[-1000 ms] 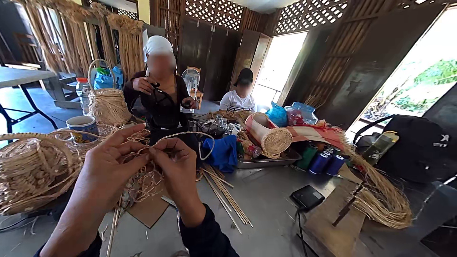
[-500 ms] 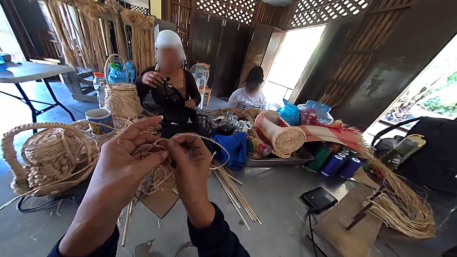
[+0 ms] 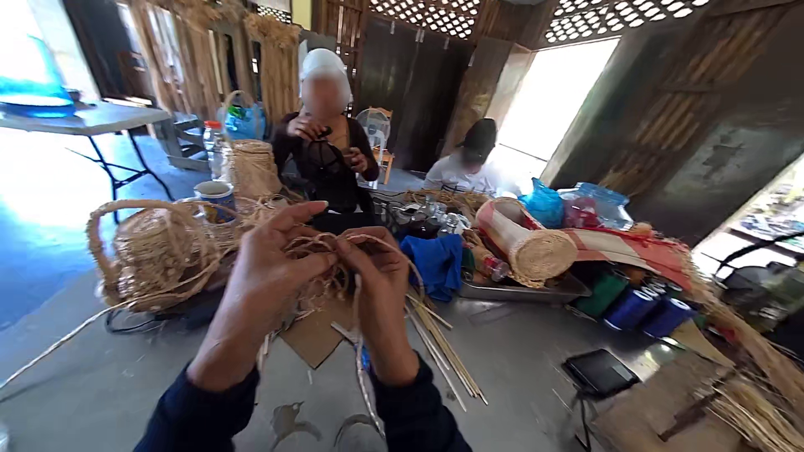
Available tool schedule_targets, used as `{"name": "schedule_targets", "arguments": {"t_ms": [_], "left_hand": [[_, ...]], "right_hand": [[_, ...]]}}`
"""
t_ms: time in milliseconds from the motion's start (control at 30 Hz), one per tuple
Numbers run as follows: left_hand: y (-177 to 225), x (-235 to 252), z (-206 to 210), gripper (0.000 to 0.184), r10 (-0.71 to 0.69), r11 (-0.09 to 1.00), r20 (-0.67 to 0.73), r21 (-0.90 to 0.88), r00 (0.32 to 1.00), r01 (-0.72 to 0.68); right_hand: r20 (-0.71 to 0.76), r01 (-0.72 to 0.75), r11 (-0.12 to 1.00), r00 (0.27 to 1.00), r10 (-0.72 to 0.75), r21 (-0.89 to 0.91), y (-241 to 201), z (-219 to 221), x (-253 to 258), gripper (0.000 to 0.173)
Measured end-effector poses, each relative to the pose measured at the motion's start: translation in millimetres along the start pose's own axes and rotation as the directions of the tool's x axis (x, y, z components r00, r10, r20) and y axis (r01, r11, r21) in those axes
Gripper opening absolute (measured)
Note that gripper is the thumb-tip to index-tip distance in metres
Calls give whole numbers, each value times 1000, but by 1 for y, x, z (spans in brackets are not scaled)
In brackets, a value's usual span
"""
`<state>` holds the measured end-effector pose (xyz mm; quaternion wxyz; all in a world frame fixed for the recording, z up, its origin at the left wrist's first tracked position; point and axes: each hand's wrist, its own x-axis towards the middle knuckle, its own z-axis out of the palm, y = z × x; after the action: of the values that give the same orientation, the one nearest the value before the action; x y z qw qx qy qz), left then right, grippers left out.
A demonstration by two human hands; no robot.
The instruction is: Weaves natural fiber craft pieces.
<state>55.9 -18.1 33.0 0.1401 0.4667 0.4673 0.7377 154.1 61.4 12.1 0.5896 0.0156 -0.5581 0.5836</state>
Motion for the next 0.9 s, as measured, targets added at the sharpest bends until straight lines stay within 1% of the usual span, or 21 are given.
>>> {"name": "schedule_targets", "arguments": {"t_ms": [167, 300, 400, 500, 600, 700, 800, 900], "left_hand": [[2, 5, -3, 61, -42, 999, 38, -1, 998, 42], [8, 6, -6, 61, -74, 997, 62, 2, 995, 74], [6, 6, -7, 61, -61, 998, 87, 30, 994, 59], [6, 6, -6, 61, -60, 998, 88, 41, 994, 57], [4, 8, -7, 51, -54, 997, 101, -52, 993, 60], [2, 10, -9, 39, -89, 987, 114, -123, 989, 103], [4, 10, -6, 37, -129, 977, 89, -159, 988, 142], [5, 9, -4, 36, -138, 975, 81, -165, 987, 149]], "right_hand": [[65, -71, 996, 995, 74, -45, -4, -9, 9, 12], [142, -107, 992, 983, 115, -65, -9, -14, 13, 16], [149, -76, 994, 985, 88, -83, -8, -16, 13, 11], [135, -18, 991, 990, 36, -131, -6, -16, 13, 11], [115, 32, 978, 993, -9, -205, -6, -13, 12, 10], [83, 47, 972, 996, -29, -230, -6, -13, 13, 10], [69, 61, 970, 997, -45, -234, -4, -14, 15, 9], [76, 69, 965, 996, -52, -251, -3, -15, 15, 7]]}}
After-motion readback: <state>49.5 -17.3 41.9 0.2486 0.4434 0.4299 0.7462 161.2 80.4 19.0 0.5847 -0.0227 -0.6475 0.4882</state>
